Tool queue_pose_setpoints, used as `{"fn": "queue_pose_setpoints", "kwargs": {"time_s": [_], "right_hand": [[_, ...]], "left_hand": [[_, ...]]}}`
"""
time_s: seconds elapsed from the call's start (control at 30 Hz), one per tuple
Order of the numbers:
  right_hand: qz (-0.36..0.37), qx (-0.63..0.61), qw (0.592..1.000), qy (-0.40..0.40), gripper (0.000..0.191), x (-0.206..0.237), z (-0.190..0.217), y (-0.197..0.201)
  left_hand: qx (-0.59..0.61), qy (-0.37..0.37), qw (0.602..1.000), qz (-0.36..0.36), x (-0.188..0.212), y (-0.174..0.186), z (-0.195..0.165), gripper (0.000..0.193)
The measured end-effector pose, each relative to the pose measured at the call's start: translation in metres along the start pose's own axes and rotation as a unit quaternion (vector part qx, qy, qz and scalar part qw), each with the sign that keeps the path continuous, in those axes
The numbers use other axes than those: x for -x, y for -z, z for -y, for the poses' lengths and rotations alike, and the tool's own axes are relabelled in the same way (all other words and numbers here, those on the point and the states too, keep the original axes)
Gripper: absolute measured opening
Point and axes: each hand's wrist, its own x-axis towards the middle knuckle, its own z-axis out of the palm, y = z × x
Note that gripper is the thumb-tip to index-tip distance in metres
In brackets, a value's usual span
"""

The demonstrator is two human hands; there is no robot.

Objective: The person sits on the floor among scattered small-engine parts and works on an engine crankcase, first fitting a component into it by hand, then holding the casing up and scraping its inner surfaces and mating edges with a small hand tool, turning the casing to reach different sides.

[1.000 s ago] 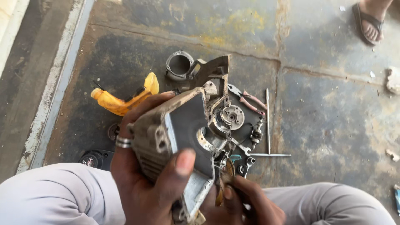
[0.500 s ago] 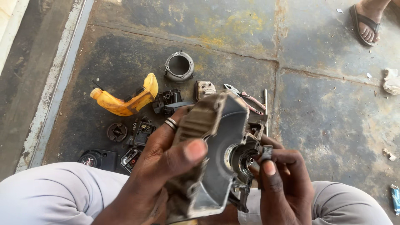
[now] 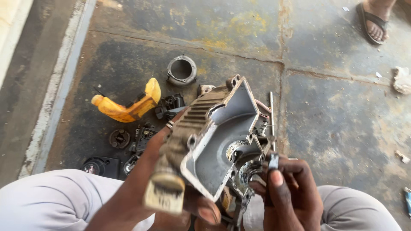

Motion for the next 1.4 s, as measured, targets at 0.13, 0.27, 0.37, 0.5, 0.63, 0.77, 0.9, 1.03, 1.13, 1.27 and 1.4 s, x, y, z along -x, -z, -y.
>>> {"fn": "queue_pose_setpoints", "kwargs": {"time_s": [0.13,0.27,0.37,0.5,0.63,0.77,0.9,1.03,1.13,1.27,1.4], "right_hand": [[0.052,0.044,0.995,0.068,0.018,0.007,-0.015,-0.002],[0.124,0.099,0.984,0.075,0.016,0.018,-0.049,0.011],[0.160,0.222,0.960,0.064,0.011,0.013,-0.062,0.038],[0.234,0.351,0.896,0.138,0.010,-0.024,-0.040,0.080],[0.217,0.392,0.844,0.293,0.012,-0.021,-0.012,0.079],[0.206,0.417,0.792,0.395,0.025,-0.012,0.013,0.043],[0.192,0.426,0.765,0.443,0.026,-0.010,0.032,0.017],[0.162,0.430,0.781,0.423,0.019,-0.005,0.034,0.012],[0.156,0.447,0.774,0.421,0.016,-0.002,0.031,0.015],[0.154,0.426,0.771,0.448,0.015,-0.005,0.029,0.011],[0.185,0.406,0.739,0.505,0.016,-0.011,0.026,0.003]], "left_hand": [[-0.030,-0.036,0.999,0.027,-0.004,-0.001,0.009,0.118],[0.007,0.044,0.997,-0.057,0.006,0.004,0.011,0.122],[-0.051,0.045,0.996,-0.053,0.006,0.011,0.013,0.121],[-0.122,0.053,0.990,-0.049,0.003,0.013,0.016,0.120],[-0.186,0.095,0.977,-0.040,0.008,0.001,0.013,0.113],[-0.044,0.252,0.962,-0.099,0.018,-0.015,0.008,0.095],[-0.041,0.173,0.984,-0.007,0.015,-0.025,0.007,0.093],[0.024,0.185,0.982,0.015,0.016,-0.032,0.005,0.094],[-0.003,0.228,0.974,0.007,0.019,-0.034,0.001,0.091],[-0.037,0.279,0.959,-0.021,0.019,-0.034,0.000,0.090],[-0.016,0.209,0.977,0.042,0.015,-0.031,0.004,0.088]]}}
